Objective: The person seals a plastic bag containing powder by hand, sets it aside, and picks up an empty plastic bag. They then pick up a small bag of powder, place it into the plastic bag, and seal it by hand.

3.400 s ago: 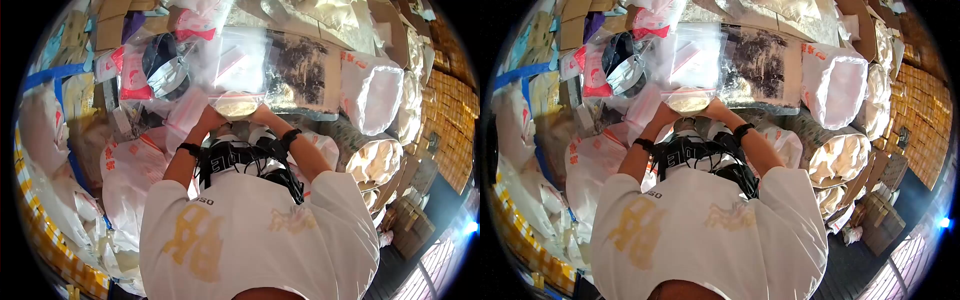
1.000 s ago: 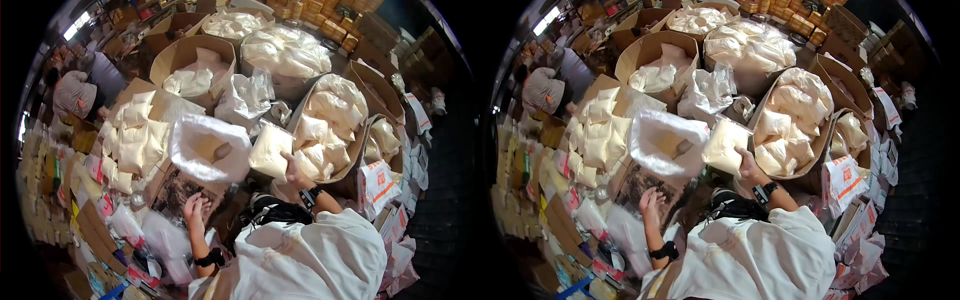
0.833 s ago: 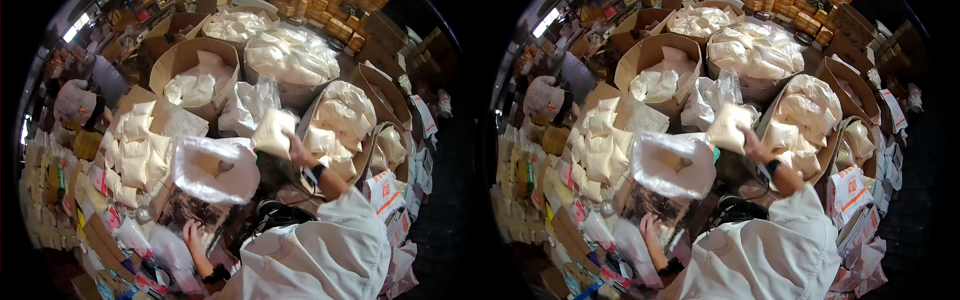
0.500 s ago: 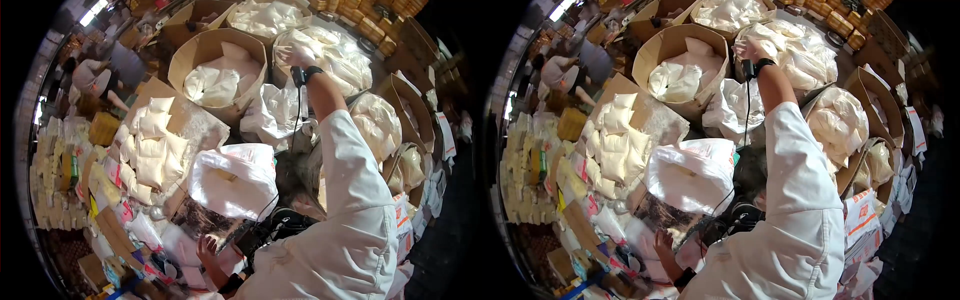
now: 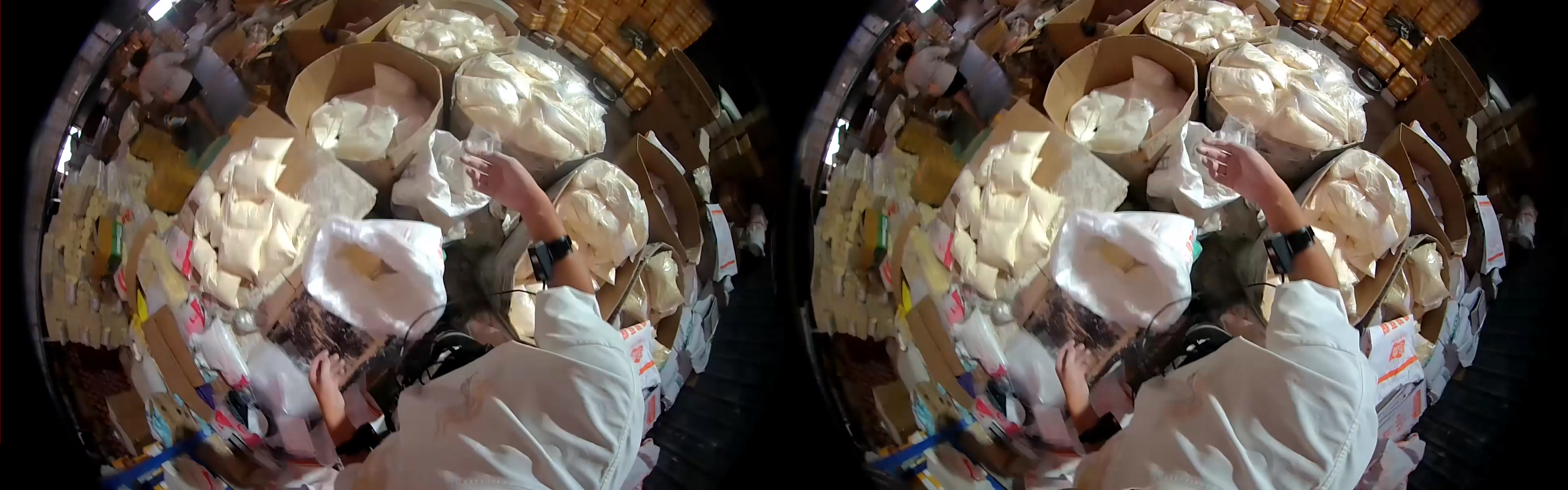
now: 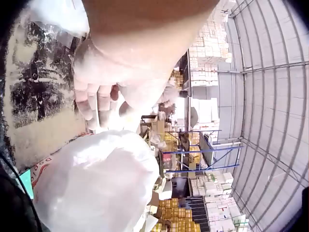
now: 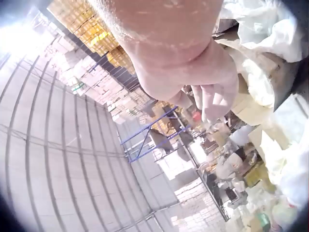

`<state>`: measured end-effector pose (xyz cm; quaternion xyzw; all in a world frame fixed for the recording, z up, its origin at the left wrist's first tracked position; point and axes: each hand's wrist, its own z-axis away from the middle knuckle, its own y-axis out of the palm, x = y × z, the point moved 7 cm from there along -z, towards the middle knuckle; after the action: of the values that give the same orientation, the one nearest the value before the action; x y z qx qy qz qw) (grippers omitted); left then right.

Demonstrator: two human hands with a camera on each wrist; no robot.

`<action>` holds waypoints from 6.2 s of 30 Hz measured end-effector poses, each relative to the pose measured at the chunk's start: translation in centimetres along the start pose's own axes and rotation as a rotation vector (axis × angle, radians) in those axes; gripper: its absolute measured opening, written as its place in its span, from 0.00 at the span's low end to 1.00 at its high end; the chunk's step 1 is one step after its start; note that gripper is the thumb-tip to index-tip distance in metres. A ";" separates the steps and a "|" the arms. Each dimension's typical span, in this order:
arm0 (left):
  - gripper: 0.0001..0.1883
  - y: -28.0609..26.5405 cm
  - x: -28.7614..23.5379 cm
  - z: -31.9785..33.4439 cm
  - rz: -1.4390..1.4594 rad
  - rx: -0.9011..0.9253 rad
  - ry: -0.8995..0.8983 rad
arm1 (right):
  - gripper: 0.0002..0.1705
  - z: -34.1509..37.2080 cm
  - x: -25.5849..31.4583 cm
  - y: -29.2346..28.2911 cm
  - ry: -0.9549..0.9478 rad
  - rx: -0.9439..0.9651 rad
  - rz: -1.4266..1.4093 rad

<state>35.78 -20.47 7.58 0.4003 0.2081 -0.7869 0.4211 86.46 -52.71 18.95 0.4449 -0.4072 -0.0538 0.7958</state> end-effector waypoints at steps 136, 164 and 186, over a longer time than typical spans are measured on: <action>0.14 -53.7 3.8 -3.4 0.477 -0.579 0.441 | 0.25 3.9 -86.0 26.3 1.152 0.475 0.597; 0.11 -43.0 -1.9 3.9 -0.171 -0.367 0.742 | 0.15 13.7 -79.7 41.8 0.086 0.592 1.068; 0.11 -42.3 -1.7 4.6 -0.258 -0.273 0.679 | 0.15 14.8 -77.8 41.5 0.060 0.525 1.247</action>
<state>-0.89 0.96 11.23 0.5489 0.4871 -0.6211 0.2751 13.11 -2.87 7.52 0.3064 -0.5649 0.5286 0.5546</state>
